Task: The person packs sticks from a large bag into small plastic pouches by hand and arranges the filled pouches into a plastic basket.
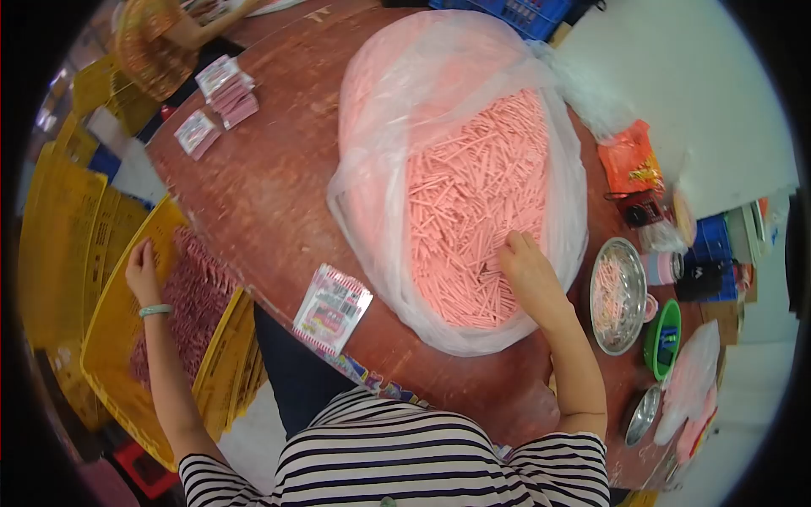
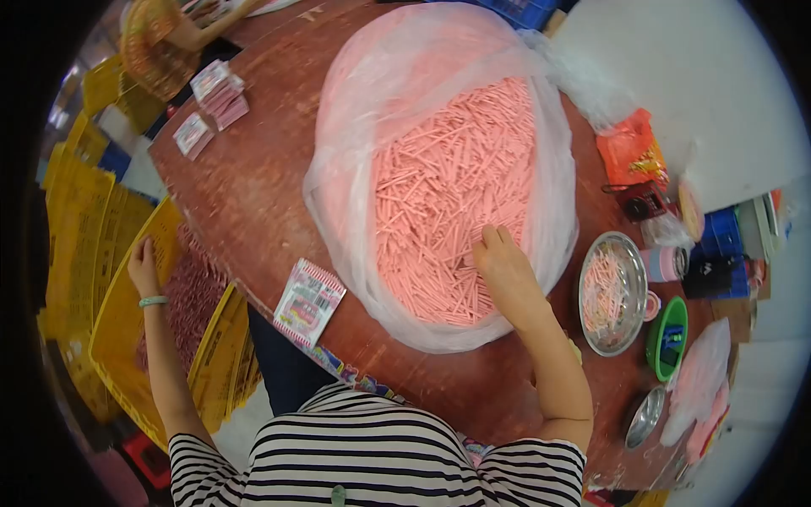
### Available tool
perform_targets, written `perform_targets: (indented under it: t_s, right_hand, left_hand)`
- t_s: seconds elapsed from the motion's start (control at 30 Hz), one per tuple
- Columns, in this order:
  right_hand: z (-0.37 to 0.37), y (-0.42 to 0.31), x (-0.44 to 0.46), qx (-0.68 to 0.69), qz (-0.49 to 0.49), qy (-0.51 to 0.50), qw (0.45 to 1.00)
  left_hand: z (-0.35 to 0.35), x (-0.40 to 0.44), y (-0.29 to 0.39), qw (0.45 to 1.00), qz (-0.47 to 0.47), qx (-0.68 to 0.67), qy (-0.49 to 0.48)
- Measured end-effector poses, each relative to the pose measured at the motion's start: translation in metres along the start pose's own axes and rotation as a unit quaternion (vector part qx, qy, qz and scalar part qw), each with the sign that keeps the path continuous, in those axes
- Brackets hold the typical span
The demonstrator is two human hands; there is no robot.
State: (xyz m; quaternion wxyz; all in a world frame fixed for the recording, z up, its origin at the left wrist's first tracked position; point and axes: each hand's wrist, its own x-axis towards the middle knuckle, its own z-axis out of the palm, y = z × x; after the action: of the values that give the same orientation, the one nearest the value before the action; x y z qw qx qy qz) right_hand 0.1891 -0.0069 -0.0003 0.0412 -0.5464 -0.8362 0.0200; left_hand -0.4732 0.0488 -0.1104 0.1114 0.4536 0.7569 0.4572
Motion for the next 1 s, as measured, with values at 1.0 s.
perform_targets:
  t_s: [1.0]
  right_hand:
    - [-0.014,0.020,-0.023,0.456,0.130,0.051,0.879]
  left_hand:
    - [0.086,-0.235,0.217,0.957,0.209,-0.095,-0.177]
